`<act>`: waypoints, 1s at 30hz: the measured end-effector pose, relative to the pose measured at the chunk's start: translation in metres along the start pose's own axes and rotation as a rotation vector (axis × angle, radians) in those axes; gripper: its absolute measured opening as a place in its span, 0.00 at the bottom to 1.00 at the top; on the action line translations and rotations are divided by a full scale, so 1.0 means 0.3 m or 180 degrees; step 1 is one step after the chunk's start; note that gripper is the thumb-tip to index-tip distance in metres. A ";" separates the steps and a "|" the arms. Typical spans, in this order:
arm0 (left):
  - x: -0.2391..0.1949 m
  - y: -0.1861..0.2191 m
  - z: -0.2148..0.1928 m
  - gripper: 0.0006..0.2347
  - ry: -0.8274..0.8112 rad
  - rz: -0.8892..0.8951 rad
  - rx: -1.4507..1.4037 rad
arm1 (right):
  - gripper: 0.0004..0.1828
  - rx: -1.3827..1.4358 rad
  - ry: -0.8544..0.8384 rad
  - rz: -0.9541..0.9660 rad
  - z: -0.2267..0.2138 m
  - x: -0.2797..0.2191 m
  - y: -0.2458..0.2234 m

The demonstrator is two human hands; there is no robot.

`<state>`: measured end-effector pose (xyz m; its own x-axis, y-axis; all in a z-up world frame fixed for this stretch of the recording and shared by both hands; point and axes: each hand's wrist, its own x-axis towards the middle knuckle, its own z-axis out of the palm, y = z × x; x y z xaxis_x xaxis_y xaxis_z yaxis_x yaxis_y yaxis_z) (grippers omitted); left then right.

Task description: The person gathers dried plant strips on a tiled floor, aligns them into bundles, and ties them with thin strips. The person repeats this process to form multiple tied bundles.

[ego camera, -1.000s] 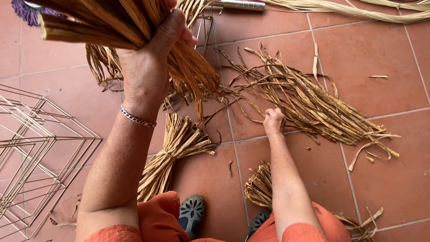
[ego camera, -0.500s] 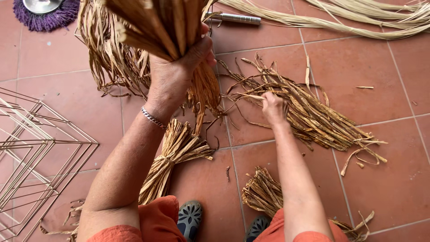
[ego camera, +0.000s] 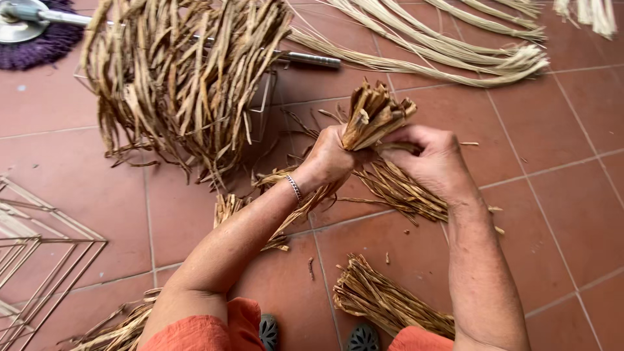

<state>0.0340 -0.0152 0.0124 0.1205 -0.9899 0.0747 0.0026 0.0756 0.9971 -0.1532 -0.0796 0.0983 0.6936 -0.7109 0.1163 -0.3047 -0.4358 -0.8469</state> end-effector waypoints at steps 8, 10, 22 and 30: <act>0.013 0.076 0.096 0.09 -0.0175 -0.0097 -0.1232 | 0.15 0.1590 0.0825 0.0044 -0.043 -0.093 0.012; 0.000 0.095 0.114 0.10 -0.0336 0.0069 -0.1372 | 0.09 0.1177 0.1143 0.0100 -0.008 -0.117 0.048; -0.026 0.085 0.170 0.11 -0.0643 -0.0144 -0.1315 | 0.08 0.1058 0.1919 -0.0241 -0.002 -0.176 -0.017; -0.030 0.086 0.176 0.12 -0.0827 0.0444 -0.0949 | 0.03 0.1296 0.1799 -0.0473 -0.008 -0.206 -0.042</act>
<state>-0.0193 -0.0106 0.0379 -0.1144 -0.9622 0.2473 0.2960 0.2046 0.9330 -0.1938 -0.0316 0.1031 0.2304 -0.8855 0.4035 0.1112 -0.3879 -0.9149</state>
